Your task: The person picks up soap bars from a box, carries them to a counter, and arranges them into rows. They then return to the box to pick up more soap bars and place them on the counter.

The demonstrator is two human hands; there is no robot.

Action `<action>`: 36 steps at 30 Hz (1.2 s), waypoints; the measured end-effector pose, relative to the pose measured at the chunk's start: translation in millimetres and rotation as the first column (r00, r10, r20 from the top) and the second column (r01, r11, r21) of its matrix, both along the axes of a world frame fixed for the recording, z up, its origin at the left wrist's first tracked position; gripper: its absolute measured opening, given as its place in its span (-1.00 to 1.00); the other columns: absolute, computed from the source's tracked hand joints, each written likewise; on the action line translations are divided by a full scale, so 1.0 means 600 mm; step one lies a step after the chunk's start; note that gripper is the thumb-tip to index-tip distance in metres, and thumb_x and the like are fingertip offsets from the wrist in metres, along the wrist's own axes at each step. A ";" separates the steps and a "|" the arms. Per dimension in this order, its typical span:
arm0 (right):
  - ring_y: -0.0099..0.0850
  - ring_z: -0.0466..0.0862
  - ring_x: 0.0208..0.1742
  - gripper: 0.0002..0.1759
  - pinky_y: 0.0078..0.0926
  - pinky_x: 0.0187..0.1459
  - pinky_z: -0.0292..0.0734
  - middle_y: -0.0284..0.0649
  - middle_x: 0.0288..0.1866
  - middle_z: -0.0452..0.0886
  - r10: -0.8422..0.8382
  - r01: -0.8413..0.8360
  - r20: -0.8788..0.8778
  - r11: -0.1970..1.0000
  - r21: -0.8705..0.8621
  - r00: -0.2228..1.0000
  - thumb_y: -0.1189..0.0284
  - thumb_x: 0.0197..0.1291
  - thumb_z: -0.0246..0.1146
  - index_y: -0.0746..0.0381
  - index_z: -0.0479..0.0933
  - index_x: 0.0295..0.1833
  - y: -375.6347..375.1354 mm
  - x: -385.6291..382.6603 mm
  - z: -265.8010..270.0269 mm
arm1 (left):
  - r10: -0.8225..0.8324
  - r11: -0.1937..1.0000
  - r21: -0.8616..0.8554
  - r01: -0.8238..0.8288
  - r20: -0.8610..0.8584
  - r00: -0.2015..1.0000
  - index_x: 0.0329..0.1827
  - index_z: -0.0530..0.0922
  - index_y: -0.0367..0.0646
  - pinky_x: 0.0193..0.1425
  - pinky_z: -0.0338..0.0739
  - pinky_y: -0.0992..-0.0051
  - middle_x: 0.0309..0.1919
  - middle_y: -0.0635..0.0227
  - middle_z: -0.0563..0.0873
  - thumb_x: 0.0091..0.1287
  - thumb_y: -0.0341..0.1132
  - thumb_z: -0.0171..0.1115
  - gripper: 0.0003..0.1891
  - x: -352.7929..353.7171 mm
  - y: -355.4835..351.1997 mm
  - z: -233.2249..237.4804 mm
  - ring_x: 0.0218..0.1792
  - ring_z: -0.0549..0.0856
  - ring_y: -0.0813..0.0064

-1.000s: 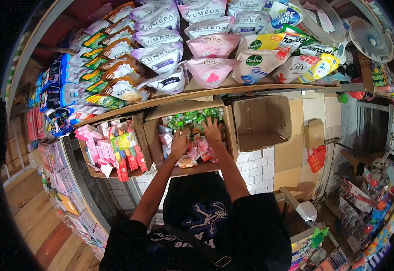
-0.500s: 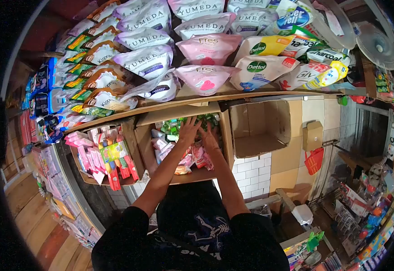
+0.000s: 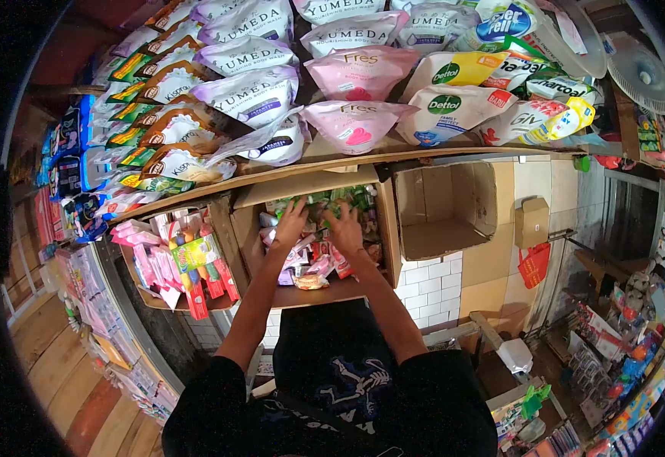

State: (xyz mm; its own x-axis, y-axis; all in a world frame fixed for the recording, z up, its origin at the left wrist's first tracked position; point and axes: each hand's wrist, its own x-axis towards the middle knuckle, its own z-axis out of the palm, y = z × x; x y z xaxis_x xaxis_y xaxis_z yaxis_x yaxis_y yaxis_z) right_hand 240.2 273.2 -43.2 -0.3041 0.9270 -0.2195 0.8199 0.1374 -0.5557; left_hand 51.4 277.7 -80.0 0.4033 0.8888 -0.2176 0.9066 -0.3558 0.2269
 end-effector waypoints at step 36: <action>0.08 0.41 0.13 -0.54 -0.13 0.17 0.41 0.05 0.09 0.38 -0.122 0.129 -0.063 0.984 0.120 0.991 0.70 -0.02 0.17 0.28 0.41 0.07 0.023 0.033 -0.073 | 0.305 0.942 -0.199 -0.270 0.174 0.936 0.36 0.38 0.16 0.25 0.32 -0.02 0.39 0.21 0.30 0.22 -0.19 0.29 -0.41 0.007 -0.055 0.046 0.37 0.30 0.10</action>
State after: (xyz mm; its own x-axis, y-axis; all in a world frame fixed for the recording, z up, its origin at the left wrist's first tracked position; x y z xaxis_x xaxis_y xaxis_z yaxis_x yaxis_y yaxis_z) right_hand 260.1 287.1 -87.3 -0.1922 0.9775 -0.0875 0.8034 0.1055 -0.5860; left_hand 55.8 244.5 -52.5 0.1865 0.9301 -0.3165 0.8940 -0.0271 0.4472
